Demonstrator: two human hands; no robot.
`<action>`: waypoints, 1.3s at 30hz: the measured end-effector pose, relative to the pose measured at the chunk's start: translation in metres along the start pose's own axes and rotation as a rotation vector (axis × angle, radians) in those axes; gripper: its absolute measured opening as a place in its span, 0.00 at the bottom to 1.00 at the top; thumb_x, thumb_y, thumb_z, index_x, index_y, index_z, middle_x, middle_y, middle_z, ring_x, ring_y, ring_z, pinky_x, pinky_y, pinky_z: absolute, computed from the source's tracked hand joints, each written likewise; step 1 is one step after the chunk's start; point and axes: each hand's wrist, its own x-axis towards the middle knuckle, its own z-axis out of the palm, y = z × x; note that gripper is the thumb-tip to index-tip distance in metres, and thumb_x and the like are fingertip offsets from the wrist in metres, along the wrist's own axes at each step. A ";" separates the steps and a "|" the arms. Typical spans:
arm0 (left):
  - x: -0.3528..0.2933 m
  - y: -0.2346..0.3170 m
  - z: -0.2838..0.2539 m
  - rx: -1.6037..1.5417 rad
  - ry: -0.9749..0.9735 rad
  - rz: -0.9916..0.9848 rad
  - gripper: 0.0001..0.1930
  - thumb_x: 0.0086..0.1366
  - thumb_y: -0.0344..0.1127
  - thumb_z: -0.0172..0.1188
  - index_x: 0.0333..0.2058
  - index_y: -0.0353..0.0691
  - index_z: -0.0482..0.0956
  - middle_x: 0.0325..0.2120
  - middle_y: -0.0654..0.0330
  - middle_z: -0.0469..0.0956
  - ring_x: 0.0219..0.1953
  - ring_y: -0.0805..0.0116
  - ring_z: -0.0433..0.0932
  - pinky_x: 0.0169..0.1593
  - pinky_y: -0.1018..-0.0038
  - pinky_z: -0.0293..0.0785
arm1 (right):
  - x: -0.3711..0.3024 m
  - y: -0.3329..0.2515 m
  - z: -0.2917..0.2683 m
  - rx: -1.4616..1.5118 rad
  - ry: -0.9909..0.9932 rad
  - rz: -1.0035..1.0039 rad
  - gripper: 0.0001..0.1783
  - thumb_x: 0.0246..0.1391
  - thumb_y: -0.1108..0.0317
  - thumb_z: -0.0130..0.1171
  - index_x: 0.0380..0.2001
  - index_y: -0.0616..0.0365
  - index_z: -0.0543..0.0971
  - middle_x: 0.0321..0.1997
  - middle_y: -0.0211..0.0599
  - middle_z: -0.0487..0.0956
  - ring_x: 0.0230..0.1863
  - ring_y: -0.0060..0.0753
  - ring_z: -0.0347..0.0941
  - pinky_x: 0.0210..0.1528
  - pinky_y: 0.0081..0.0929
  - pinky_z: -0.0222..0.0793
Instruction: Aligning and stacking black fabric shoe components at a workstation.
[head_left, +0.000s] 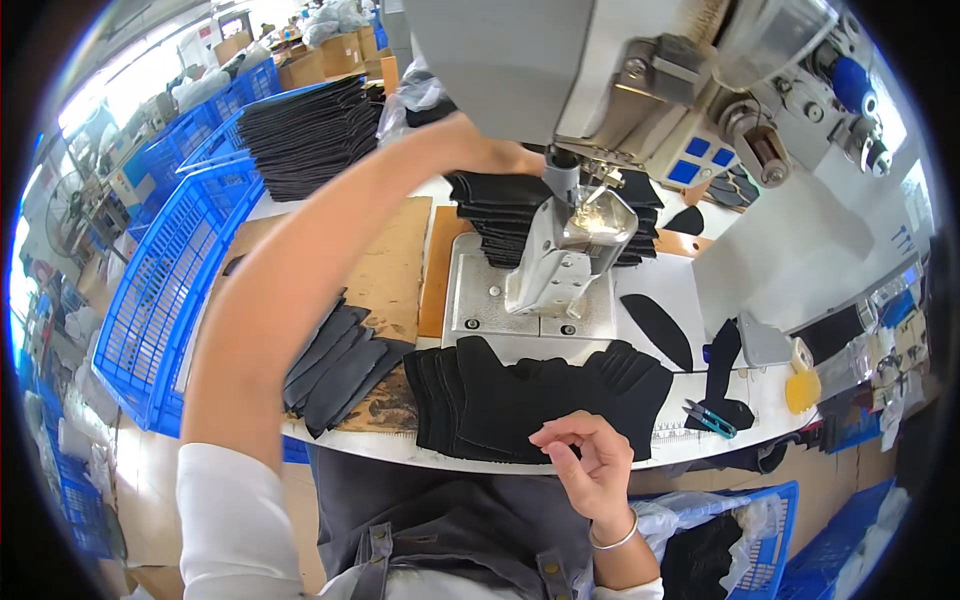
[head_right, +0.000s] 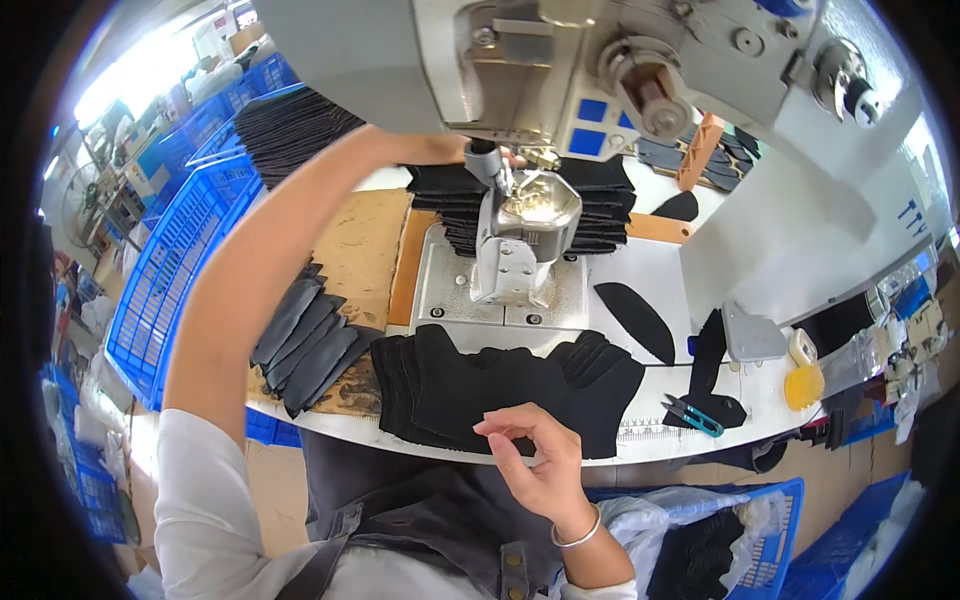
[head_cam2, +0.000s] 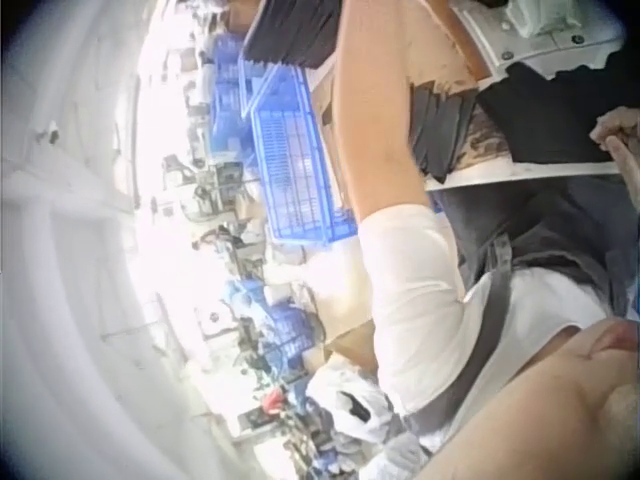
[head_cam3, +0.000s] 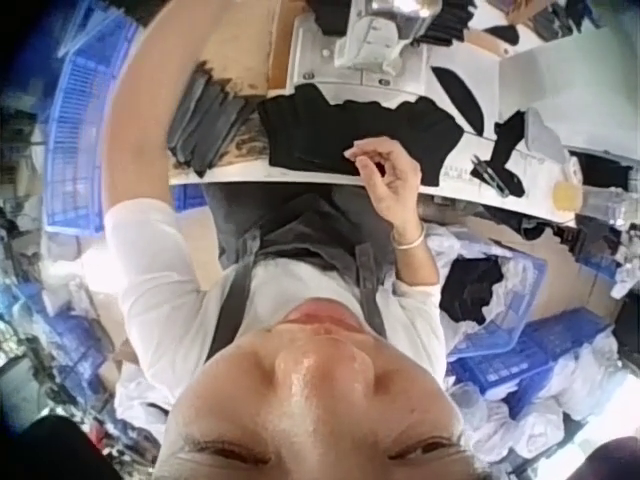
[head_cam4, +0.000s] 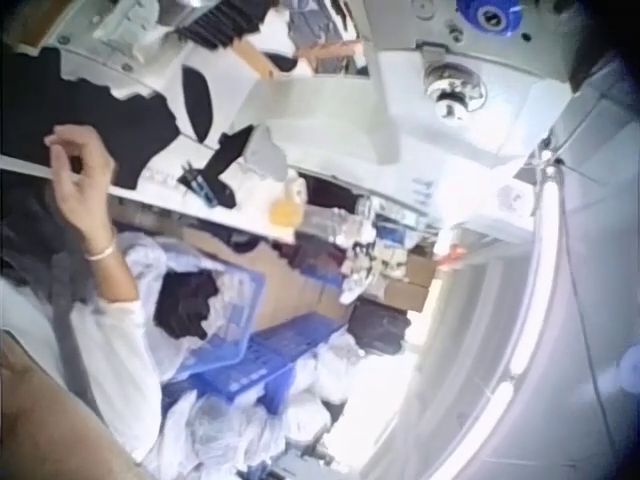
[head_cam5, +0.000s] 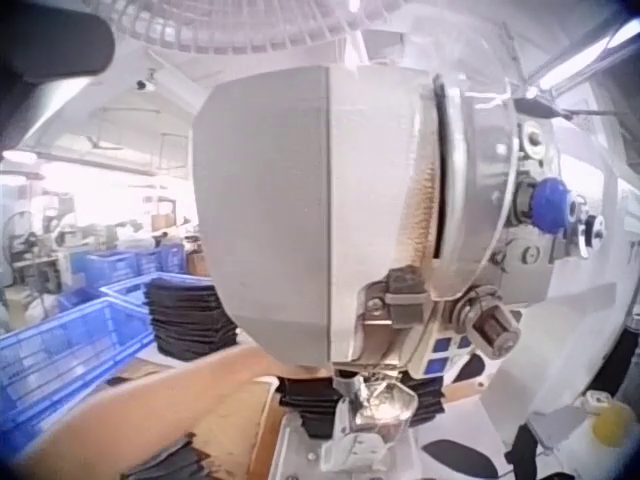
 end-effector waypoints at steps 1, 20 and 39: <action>0.008 0.008 0.006 0.000 0.009 -0.016 0.24 0.54 0.49 0.64 0.43 0.35 0.79 0.40 0.46 0.79 0.46 0.50 0.75 0.49 0.65 0.72 | -0.001 -0.001 0.001 -0.004 0.013 0.018 0.10 0.51 0.83 0.56 0.39 0.67 0.76 0.34 0.43 0.80 0.36 0.29 0.79 0.38 0.21 0.74; -0.336 -0.033 0.062 -0.329 -0.010 -0.319 0.21 0.46 0.44 0.72 0.35 0.41 0.76 0.33 0.60 0.75 0.38 0.61 0.75 0.42 0.68 0.70 | 0.017 0.019 0.104 -0.510 -0.400 -0.449 0.14 0.39 0.76 0.66 0.34 0.58 0.78 0.33 0.34 0.76 0.29 0.37 0.74 0.31 0.28 0.72; -0.376 -0.004 0.129 -0.040 0.641 -0.409 0.13 0.41 0.27 0.66 0.30 0.44 0.81 0.48 0.57 0.75 0.55 0.52 0.68 0.56 0.64 0.62 | 0.047 0.045 0.189 -0.719 -0.469 -0.409 0.18 0.41 0.70 0.66 0.39 0.60 0.76 0.41 0.37 0.73 0.46 0.40 0.70 0.48 0.37 0.63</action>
